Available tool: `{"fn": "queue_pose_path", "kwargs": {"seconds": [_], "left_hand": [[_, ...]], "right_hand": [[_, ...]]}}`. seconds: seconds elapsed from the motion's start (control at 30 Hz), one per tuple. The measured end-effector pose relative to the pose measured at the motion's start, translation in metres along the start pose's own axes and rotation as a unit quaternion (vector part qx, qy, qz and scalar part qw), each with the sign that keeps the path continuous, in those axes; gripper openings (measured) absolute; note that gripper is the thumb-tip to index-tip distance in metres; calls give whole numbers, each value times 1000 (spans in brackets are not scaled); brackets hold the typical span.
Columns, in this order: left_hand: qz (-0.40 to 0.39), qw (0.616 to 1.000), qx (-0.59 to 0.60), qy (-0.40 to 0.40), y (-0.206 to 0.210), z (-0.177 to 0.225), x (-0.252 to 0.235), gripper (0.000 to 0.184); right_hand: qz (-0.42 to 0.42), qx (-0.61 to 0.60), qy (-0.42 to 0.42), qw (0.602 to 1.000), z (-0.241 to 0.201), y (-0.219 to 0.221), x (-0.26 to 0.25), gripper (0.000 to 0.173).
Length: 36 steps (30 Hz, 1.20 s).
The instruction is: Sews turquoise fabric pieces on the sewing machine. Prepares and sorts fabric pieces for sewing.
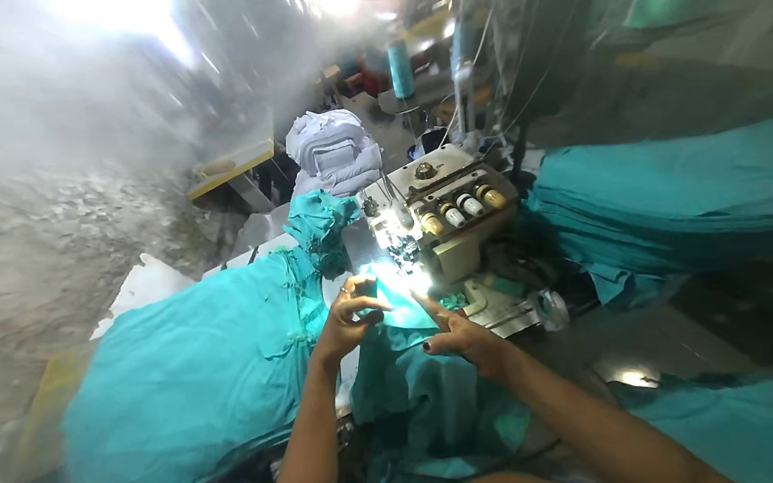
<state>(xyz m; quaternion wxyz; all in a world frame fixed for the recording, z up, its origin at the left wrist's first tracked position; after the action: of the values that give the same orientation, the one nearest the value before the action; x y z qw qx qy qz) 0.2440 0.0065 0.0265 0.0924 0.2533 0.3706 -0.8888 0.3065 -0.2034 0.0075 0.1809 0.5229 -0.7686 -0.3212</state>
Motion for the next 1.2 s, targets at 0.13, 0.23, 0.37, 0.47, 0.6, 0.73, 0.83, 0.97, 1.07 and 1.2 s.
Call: {"fn": "queue_pose_path", "kwargs": {"seconds": [0.13, 0.23, 0.37, 0.47, 0.6, 0.73, 0.83, 0.97, 1.07, 1.2], "left_hand": [[25, 1000, 3, 3, -3, 3, 3, 9], [22, 999, -20, 20, -4, 12, 3, 9], [21, 1000, 13, 12, 7, 17, 5, 14], [44, 997, 60, 6, 19, 14, -1, 14], [96, 990, 104, -19, 22, 10, -9, 10], [146, 988, 52, -25, 21, 4, -6, 10], [209, 978, -26, 4, 15, 14, -7, 14], [250, 965, -80, 20, 19, 27, -19, 15], [268, 957, -73, -82, 35, 18, -17, 20], [190, 979, 68, -17, 35, 20, -16, 18]], "right_hand": [[43, 156, -102, 981, 2, -7, 3, 98], [141, 88, -47, 985, 13, 2, 13, 63], [94, -174, 145, 970, 31, 4, 18, 40], [0, -220, 83, 972, 33, 7, 7, 65], [-45, -113, -70, 990, 16, 7, 0, 103], [48, 12, -133, 990, 10, -1, -1, 113], [85, 187, -190, 960, 13, -2, 4, 91], [119, 284, -217, 926, 11, 1, 4, 24], [117, 258, -197, 938, 10, -4, 4, 15], [118, -9, 35, 992, 16, -8, 10, 14]]}}
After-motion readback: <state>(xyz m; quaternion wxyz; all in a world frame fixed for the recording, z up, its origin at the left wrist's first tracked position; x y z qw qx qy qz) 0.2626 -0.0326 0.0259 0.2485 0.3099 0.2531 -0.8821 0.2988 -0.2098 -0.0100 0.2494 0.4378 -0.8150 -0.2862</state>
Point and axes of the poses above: each hand's wrist, its own x-axis away from the middle knuckle, its own y-axis out of the palm, z = x × y, the point moved 3 cm from there along -x, towards the middle knuckle, and after that the axes turned 15 degrees about -x, right-handed, at the moved point
